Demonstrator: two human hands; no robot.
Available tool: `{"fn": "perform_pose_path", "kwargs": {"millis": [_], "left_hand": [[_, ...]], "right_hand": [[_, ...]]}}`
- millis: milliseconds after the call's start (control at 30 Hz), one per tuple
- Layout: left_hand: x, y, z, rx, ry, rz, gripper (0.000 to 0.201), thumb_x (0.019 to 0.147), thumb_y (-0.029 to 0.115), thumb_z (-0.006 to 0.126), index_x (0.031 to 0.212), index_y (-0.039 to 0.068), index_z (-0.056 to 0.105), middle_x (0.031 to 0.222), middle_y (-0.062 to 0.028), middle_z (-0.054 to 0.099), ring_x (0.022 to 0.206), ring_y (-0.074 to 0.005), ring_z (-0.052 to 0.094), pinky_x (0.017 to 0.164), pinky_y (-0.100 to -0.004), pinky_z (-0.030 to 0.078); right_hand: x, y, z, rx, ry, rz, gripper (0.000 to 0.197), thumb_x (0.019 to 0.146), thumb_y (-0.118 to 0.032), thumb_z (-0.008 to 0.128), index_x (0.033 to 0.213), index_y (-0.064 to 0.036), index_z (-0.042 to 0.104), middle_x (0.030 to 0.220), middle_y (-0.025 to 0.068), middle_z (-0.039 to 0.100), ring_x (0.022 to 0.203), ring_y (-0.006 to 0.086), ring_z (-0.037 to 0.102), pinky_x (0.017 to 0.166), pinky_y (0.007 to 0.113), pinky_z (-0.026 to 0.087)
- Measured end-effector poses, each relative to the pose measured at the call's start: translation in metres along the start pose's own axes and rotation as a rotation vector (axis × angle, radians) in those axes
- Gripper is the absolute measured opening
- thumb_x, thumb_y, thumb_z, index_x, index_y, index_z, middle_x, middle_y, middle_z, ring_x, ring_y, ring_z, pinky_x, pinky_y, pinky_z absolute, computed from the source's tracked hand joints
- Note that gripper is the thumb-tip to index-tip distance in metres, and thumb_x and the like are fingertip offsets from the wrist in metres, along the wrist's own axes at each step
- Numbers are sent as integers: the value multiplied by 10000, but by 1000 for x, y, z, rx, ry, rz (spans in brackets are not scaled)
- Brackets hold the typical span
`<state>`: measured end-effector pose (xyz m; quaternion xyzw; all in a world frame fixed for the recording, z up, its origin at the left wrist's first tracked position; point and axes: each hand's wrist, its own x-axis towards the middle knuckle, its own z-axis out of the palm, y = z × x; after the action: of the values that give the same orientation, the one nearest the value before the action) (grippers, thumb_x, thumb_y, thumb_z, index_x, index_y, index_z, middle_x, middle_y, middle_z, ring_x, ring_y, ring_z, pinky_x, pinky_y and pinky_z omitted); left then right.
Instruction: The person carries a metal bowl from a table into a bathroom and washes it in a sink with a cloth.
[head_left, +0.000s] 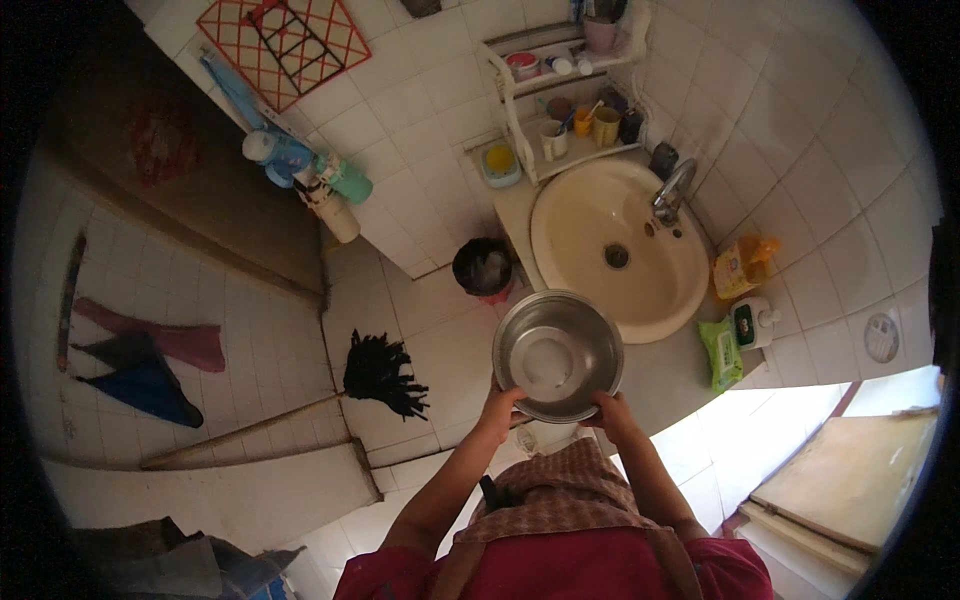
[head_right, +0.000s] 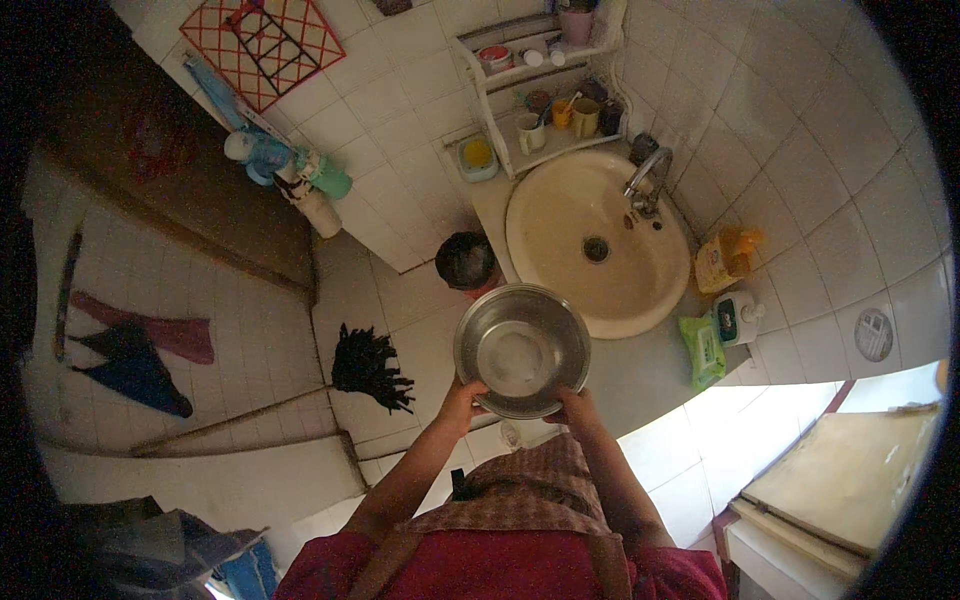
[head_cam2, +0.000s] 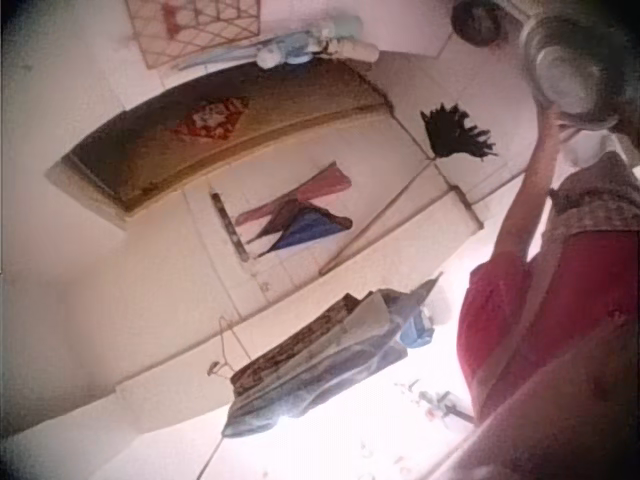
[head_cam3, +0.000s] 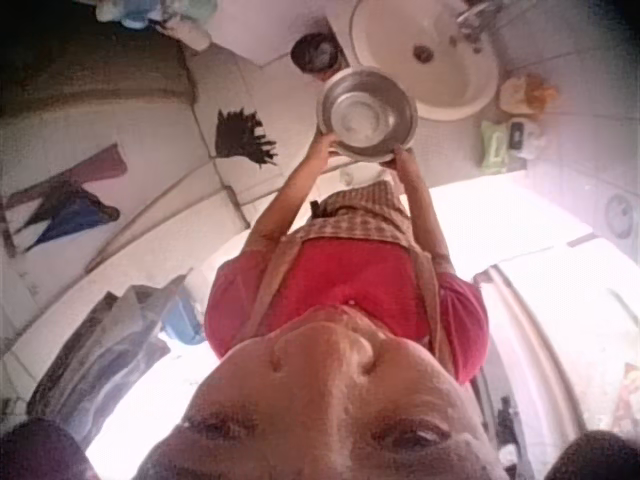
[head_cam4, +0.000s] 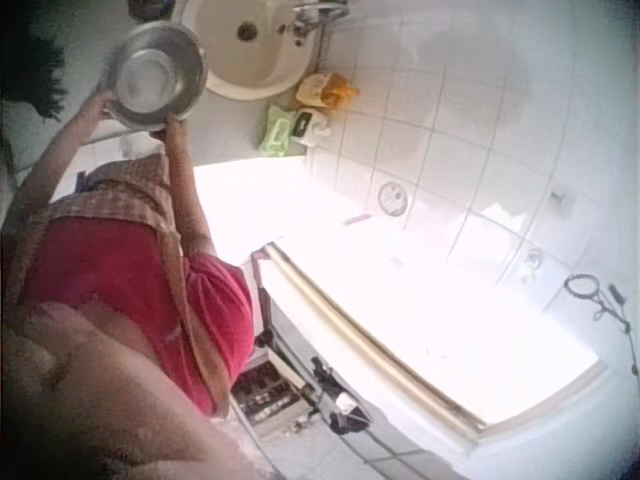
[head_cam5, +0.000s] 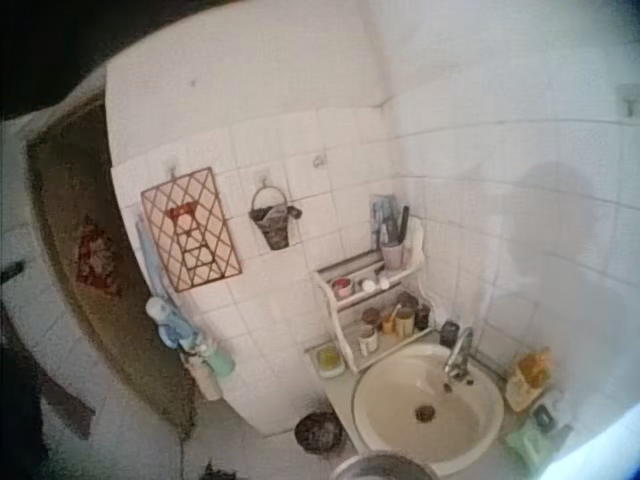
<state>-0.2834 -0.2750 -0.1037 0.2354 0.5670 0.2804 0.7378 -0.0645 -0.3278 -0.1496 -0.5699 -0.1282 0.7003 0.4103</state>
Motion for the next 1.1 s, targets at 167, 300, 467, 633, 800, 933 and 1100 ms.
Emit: {"fn": "perform_pose_path", "kwargs": {"millis": [167, 300, 467, 633, 800, 933, 1100], "left_hand": [[16, 1, 15, 86, -55, 13, 825, 793, 312, 621, 1407, 207, 81, 1337, -143, 326, 1167, -298, 415, 909, -481, 390], [5, 15, 35, 175, 21, 65, 929, 788, 368, 648, 1420, 220, -17, 1422, -190, 153, 1239, -325, 348, 949, -475, 363], [-9, 15, 44, 167, 126, 221, 790, 811, 329, 635, 1411, 177, 144, 1433, -177, 156, 1221, -307, 381, 941, -417, 389], [-23, -10, 38, 273, 177, 467, 602, 838, 283, 605, 1345, 124, 324, 1405, -116, 263, 1161, -260, 455, 874, -375, 450], [-95, 15, 38, 440, 412, 822, 505, 807, 167, 638, 1259, 93, 427, 1353, -113, 355, 1106, -250, 499, 788, -336, 500], [-188, 61, 17, 877, 867, 1318, 420, 735, 27, 618, 1142, 94, 537, 1195, -121, 518, 1030, -282, 545, 797, -334, 478], [-356, 115, -11, 1536, 1841, 1792, 257, 772, 112, 634, 1019, 180, 607, 1158, -91, 544, 1113, -306, 453, 957, -415, 296]], "right_hand": [[1, -6, -18, 58, 71, -57, 385, 815, -172, 504, 1076, 110, 479, 925, 201, 602, 727, 308, 636, 593, 380, 571], [7, 7, -55, 20, 90, -122, 419, 817, -228, 536, 1083, 89, 477, 946, 197, 593, 744, 299, 633, 582, 379, 562], [3, 24, -109, -34, 160, -158, 439, 807, -278, 550, 1058, 79, 501, 893, 171, 607, 708, 272, 634, 552, 361, 560], [3, 43, -158, -49, -30, -119, 465, 815, -292, 545, 1078, 85, 474, 931, 195, 590, 712, 284, 633, 539, 366, 564], [10, 56, -170, -83, 89, -66, 436, 795, -241, 554, 1112, 42, 458, 953, 197, 579, 717, 286, 630, 533, 389, 567], [27, 67, -177, -15, 45, -55, 476, 762, -239, 591, 1141, 13, 454, 984, 183, 577, 758, 321, 616, 564, 421, 546], [88, 86, -222, -628, 567, 7, 617, 798, -416, 528, 1266, -45, 374, 1213, 163, 489, 1129, 328, 434, 883, 473, 376]]}}
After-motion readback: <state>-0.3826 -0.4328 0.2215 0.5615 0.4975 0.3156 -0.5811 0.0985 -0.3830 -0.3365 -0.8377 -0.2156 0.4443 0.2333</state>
